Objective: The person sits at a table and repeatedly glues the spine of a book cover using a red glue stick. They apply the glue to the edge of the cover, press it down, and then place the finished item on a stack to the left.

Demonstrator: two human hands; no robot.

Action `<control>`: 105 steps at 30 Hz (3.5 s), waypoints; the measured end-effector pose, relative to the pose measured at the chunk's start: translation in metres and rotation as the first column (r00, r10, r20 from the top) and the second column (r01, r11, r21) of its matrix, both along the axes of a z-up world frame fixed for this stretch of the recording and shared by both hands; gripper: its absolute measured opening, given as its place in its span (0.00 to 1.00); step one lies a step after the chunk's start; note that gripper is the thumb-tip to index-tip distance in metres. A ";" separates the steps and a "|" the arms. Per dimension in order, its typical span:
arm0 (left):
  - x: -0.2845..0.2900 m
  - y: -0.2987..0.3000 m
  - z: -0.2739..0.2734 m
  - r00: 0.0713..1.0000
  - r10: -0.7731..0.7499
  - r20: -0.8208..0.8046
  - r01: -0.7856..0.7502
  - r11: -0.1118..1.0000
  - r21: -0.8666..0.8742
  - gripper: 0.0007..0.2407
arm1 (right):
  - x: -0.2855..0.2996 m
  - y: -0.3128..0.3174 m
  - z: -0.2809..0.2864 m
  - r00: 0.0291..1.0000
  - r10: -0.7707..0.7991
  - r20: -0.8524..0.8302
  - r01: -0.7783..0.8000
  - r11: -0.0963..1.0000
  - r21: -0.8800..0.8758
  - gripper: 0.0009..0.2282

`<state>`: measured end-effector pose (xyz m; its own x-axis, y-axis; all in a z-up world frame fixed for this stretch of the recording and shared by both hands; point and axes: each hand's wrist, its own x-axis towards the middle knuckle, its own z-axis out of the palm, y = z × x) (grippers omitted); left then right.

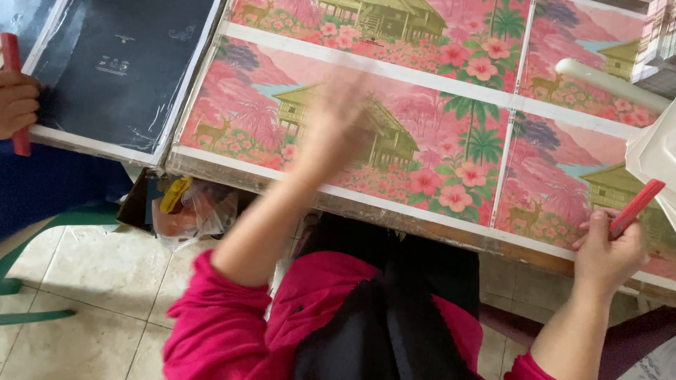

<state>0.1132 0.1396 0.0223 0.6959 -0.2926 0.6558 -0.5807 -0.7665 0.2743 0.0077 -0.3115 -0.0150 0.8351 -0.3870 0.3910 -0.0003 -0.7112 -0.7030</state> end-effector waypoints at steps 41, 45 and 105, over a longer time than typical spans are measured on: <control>-0.001 0.186 -0.049 0.717 0.676 -0.168 -0.678 0.733 0.057 0.14 | 0.000 0.028 0.026 0.994 -0.105 0.025 0.105 0.994 0.002 0.02; -0.006 0.176 -0.033 0.698 0.672 -0.247 -0.679 0.731 0.069 0.15 | -0.002 0.017 0.017 0.996 -0.088 0.029 0.089 0.995 -0.040 0.03; -0.008 0.180 -0.047 0.658 0.738 -0.151 -0.718 0.675 0.167 0.15 | -0.021 0.026 -0.009 0.966 -0.079 0.247 0.174 0.904 -0.390 0.11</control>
